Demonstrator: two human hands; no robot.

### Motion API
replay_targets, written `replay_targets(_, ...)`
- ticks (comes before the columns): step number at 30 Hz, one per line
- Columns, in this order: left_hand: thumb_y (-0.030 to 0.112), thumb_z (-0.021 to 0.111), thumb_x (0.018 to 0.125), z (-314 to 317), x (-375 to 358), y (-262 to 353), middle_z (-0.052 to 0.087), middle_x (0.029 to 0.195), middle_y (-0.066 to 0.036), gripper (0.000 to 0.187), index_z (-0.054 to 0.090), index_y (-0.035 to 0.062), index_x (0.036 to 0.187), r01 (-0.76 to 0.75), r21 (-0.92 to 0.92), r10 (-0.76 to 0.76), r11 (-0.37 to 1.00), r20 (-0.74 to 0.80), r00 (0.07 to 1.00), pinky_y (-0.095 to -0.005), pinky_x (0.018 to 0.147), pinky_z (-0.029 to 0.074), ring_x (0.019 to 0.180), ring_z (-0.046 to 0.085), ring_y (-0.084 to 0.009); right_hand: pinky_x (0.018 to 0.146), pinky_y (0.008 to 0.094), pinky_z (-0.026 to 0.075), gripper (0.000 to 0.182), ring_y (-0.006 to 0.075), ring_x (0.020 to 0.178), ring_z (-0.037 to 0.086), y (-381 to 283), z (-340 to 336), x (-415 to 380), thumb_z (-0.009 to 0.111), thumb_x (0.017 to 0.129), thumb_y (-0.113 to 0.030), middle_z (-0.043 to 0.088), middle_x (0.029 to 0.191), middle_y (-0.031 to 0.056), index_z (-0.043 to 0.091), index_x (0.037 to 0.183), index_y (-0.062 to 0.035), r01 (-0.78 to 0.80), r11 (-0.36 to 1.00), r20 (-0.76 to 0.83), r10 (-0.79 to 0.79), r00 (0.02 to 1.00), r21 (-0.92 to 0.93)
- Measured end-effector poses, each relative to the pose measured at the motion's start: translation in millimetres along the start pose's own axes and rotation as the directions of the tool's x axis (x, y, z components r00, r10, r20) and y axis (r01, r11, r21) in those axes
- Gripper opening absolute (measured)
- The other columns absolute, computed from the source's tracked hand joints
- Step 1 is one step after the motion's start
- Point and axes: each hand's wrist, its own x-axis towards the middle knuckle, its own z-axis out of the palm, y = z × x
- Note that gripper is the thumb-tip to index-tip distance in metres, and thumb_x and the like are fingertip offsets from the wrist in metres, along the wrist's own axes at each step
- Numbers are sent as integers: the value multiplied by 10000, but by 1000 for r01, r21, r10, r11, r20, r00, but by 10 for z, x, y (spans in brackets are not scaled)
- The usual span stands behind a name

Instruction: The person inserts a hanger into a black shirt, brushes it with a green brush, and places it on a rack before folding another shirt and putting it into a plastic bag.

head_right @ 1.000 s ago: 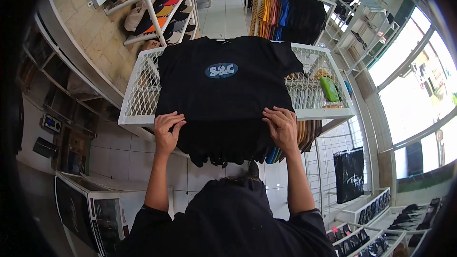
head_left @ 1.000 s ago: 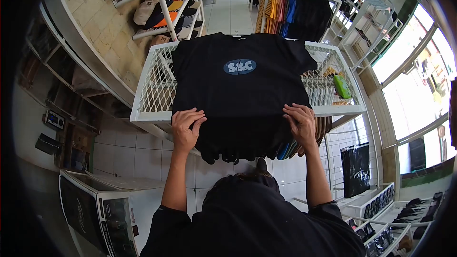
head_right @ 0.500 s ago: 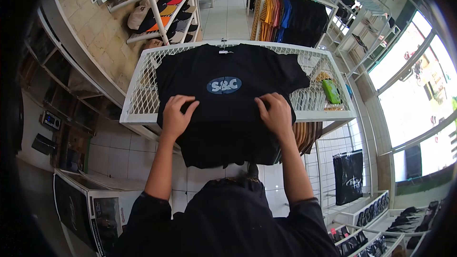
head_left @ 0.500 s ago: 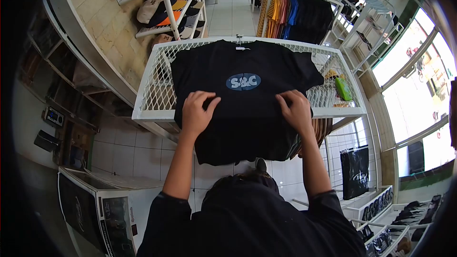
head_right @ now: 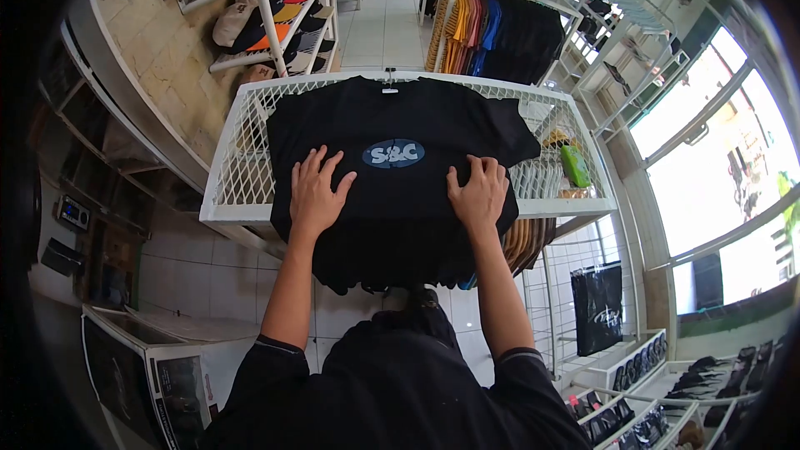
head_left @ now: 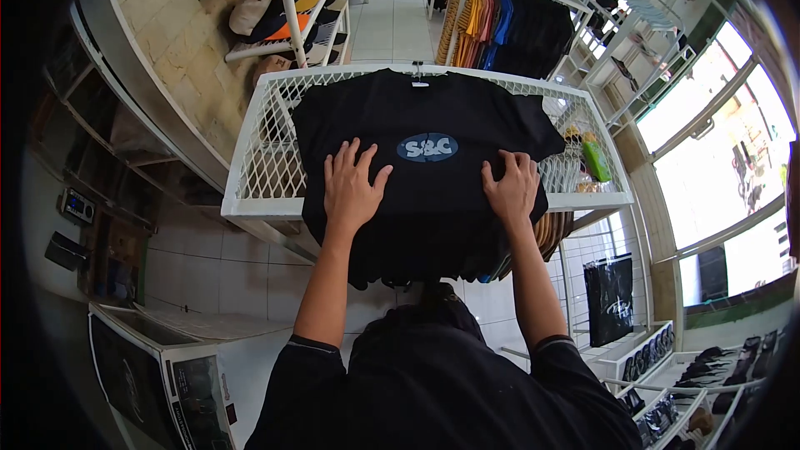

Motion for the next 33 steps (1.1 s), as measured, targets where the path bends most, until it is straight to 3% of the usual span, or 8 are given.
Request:
replay_targets(4, 476, 606, 1008, -20, -28, 8, 482, 1556, -198, 546, 620, 112, 1414, 40, -39, -38, 998, 48, 998, -539, 1247, 241, 1488, 389, -363, 1012, 450, 423, 442, 308, 1188, 546, -33, -11, 39, 736, 850, -402, 598, 1235, 116, 693, 1157, -87, 9, 985, -2, -10, 1000, -170)
replay_targets(9, 483, 599, 1009, -62, -41, 21, 461, 1568, -207, 565, 605, 108, 1431, 47, -84, -42, 995, 62, 997, -538, 1253, 222, 1501, 363, -371, 913, 442, 468, 300, 334, 1053, 615, -196, 240, 669, 722, 904, -302, 660, 1077, 116, 699, 1146, -126, 253, 962, 25, -257, 966, 107)
replay_targets(20, 472, 573, 1023, -200, -29, 77, 407, 1603, -221, 581, 572, 95, 1466, 67, -65, -53, 996, 199, 979, -567, 1257, 174, 1532, 304, -384, 941, 488, 475, 142, 323, 1096, 622, -229, 1571, 2133, 694, 918, -256, 687, 1064, 109, 773, 998, -169, 410, 908, 314, -415, 854, 85)
replay_targets(26, 407, 663, 985, -261, 183, 90, 538, 1415, -234, 555, 617, 39, 1398, 12, -34, -5, 999, 197, 980, -526, 1164, 326, 1369, 470, -376, 904, 477, 502, 133, 322, 1025, 666, -299, 1500, 2500, 677, 932, -224, 729, 991, 90, 764, 965, -128, 508, 835, 354, -550, 756, 212)
replay_targets(29, 363, 720, 953, -204, 391, 60, 586, 1215, -192, 538, 638, 10, 1351, 65, -51, -56, 997, 159, 986, -489, 1016, 422, 1177, 547, -328, 733, 375, 586, 131, 211, 798, 740, -473, 1666, 2844, 707, 957, -164, 732, 962, 68, 741, 1023, -56, 69, 833, 604, -452, 656, 549)
replay_targets(30, 363, 730, 946, -172, 436, 43, 583, 1157, -171, 536, 642, 8, 1338, 81, -50, -73, 995, 149, 986, -476, 969, 434, 1120, 553, -312, 733, 375, 586, 131, 211, 798, 740, -547, 1704, 2899, 707, 957, -164, 732, 962, 68, 741, 1023, -56, 65, 832, 606, -452, 655, 551)
replay_targets(32, 362, 740, 940, -146, 495, 23, 579, 1100, -151, 533, 647, 5, 1325, 101, -44, -94, 994, 138, 986, -463, 921, 446, 1062, 560, -296, 742, 312, 598, 171, 148, 814, 715, -728, 1738, 3002, 702, 980, -166, 718, 961, 50, 718, 1073, -23, -439, 621, 730, -347, 589, 649)
replay_targets(33, 370, 742, 937, -149, 503, 17, 580, 1076, -148, 531, 652, 5, 1313, 91, -47, -84, 995, 134, 987, -455, 893, 449, 1029, 572, -294, 752, 287, 608, 194, 143, 802, 696, -785, 1783, 3057, 690, 997, -172, 711, 966, 51, 703, 1106, -12, -455, 589, 720, -355, 596, 667)
